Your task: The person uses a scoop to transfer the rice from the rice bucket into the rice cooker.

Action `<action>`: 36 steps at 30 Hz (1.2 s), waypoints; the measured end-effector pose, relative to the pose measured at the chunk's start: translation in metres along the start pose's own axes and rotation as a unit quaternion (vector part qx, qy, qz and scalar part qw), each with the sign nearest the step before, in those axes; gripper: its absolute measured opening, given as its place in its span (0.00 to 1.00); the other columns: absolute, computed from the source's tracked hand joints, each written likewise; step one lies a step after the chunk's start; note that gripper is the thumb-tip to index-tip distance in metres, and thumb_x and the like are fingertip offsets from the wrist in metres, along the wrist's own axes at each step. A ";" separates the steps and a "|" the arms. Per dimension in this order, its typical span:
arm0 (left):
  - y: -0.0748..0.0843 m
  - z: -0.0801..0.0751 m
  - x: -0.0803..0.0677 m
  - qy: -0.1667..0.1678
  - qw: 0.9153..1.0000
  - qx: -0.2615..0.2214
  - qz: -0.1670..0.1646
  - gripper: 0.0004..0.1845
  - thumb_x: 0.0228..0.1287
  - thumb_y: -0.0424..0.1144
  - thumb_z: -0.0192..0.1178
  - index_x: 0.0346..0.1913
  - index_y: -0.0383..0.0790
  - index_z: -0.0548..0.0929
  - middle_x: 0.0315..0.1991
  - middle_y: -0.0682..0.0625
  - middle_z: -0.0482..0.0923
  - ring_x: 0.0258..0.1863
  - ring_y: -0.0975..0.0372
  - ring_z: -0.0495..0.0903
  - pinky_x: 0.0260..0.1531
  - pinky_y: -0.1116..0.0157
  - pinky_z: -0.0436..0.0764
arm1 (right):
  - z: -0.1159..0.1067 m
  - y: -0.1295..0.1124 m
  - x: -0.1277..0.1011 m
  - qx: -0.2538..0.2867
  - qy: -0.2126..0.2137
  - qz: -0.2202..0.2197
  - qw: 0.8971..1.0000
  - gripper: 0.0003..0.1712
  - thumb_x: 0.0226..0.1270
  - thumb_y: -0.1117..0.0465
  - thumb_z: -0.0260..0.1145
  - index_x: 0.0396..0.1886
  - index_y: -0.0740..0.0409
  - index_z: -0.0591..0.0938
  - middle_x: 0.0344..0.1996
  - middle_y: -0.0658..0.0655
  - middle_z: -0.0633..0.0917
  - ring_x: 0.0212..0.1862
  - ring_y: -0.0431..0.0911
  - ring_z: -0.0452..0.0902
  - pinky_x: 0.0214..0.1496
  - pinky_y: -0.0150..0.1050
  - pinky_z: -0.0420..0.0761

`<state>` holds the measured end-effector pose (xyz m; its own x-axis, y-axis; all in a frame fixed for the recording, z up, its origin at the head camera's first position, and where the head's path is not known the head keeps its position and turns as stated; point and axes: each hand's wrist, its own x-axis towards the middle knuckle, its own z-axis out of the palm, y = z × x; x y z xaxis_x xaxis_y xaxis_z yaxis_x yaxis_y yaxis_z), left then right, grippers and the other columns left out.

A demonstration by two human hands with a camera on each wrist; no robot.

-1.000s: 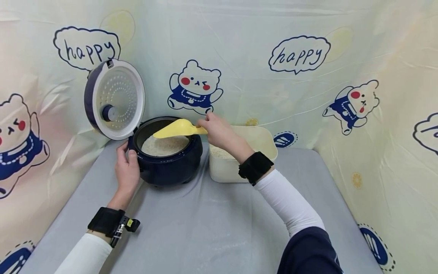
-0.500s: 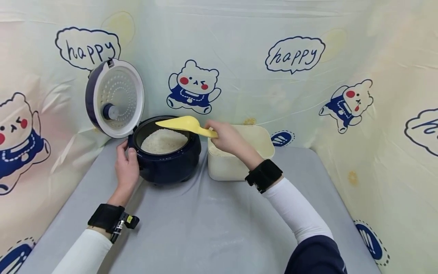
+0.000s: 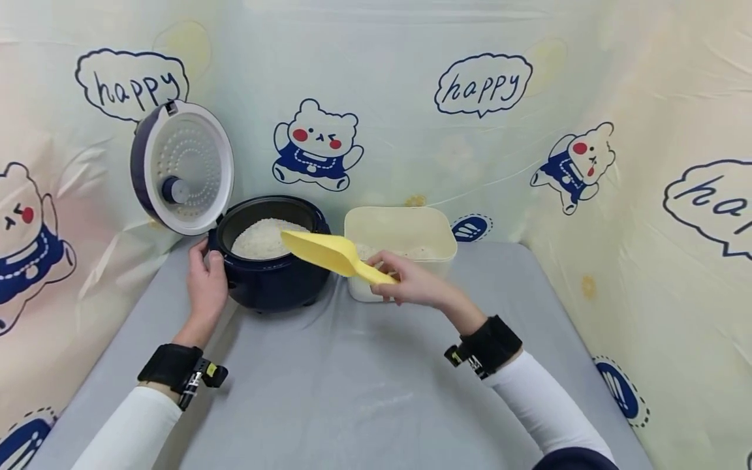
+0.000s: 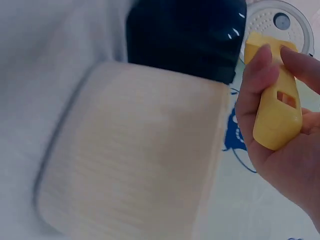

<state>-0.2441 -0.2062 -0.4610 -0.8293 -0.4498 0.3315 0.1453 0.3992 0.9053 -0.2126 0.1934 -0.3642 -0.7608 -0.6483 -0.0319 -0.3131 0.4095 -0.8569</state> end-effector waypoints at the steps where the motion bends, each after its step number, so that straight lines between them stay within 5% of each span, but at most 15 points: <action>1: 0.001 -0.001 -0.001 -0.001 1.000 0.000 -0.001 0.28 0.80 0.48 0.43 0.75 0.38 0.68 0.75 0.42 0.69 0.74 0.48 0.67 0.72 0.47 0.62 | 0.004 0.004 -0.006 0.008 0.000 0.008 1.000 0.18 0.78 0.63 0.63 0.63 0.59 0.75 0.40 0.60 0.81 0.31 0.50 0.80 0.29 0.38 0.79; 7: 0.002 -0.001 -0.002 0.001 1.000 0.005 0.005 0.28 0.79 0.47 0.43 0.74 0.38 0.69 0.75 0.42 0.69 0.73 0.46 0.68 0.71 0.46 0.63 | 0.027 0.027 -0.042 0.053 0.018 0.069 0.996 0.17 0.85 0.57 0.54 0.65 0.60 0.73 0.35 0.59 0.82 0.30 0.54 0.77 0.28 0.35 0.77; 11: 0.004 0.000 0.000 0.007 1.000 0.006 0.009 0.28 0.78 0.46 0.43 0.73 0.36 0.69 0.74 0.41 0.70 0.72 0.44 0.68 0.70 0.45 0.64 | 0.040 0.042 -0.064 0.053 0.025 0.070 0.996 0.18 0.84 0.61 0.54 0.66 0.63 0.73 0.37 0.62 0.81 0.32 0.54 0.78 0.31 0.37 0.80; 18: 0.006 -0.001 0.000 0.010 1.000 0.000 0.011 0.27 0.78 0.45 0.43 0.73 0.36 0.69 0.73 0.40 0.70 0.72 0.44 0.68 0.70 0.45 0.63 | 0.061 0.062 -0.089 -0.052 0.066 0.041 0.996 0.15 0.79 0.65 0.60 0.60 0.61 0.79 0.39 0.62 0.83 0.32 0.47 0.78 0.32 0.40 0.83; 25: -0.001 0.000 0.000 0.016 1.000 0.011 0.005 0.27 0.79 0.47 0.43 0.73 0.39 0.70 0.73 0.42 0.72 0.70 0.43 0.70 0.68 0.45 0.64 | 0.086 0.069 -0.102 -0.261 0.148 0.019 0.954 0.15 0.70 0.71 0.65 0.55 0.59 0.83 0.43 0.56 0.84 0.42 0.45 0.79 0.42 0.41 0.81; 32: 0.003 -0.002 -0.003 0.002 1.000 0.017 0.003 0.28 0.80 0.47 0.42 0.74 0.37 0.68 0.74 0.40 0.70 0.71 0.42 0.69 0.69 0.43 0.64 | 0.098 0.082 -0.105 -0.314 0.190 -0.001 0.930 0.19 0.62 0.78 0.68 0.51 0.61 0.83 0.36 0.56 0.80 0.37 0.49 0.80 0.38 0.42 0.83; 36: 0.005 -0.002 -0.004 -0.004 1.000 0.017 0.003 0.28 0.80 0.47 0.42 0.75 0.37 0.68 0.74 0.40 0.69 0.71 0.42 0.68 0.70 0.43 0.64 | 0.103 0.088 -0.105 -0.325 0.189 0.006 0.927 0.17 0.60 0.78 0.70 0.47 0.60 0.83 0.35 0.56 0.80 0.36 0.49 0.80 0.37 0.43 0.83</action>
<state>-0.2391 -0.2044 -0.4571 -0.8328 -0.4405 0.3353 0.1325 0.4294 0.8933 -0.1021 0.2314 -0.4893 -0.8724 -0.4210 0.2484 -0.4868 0.7946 -0.3629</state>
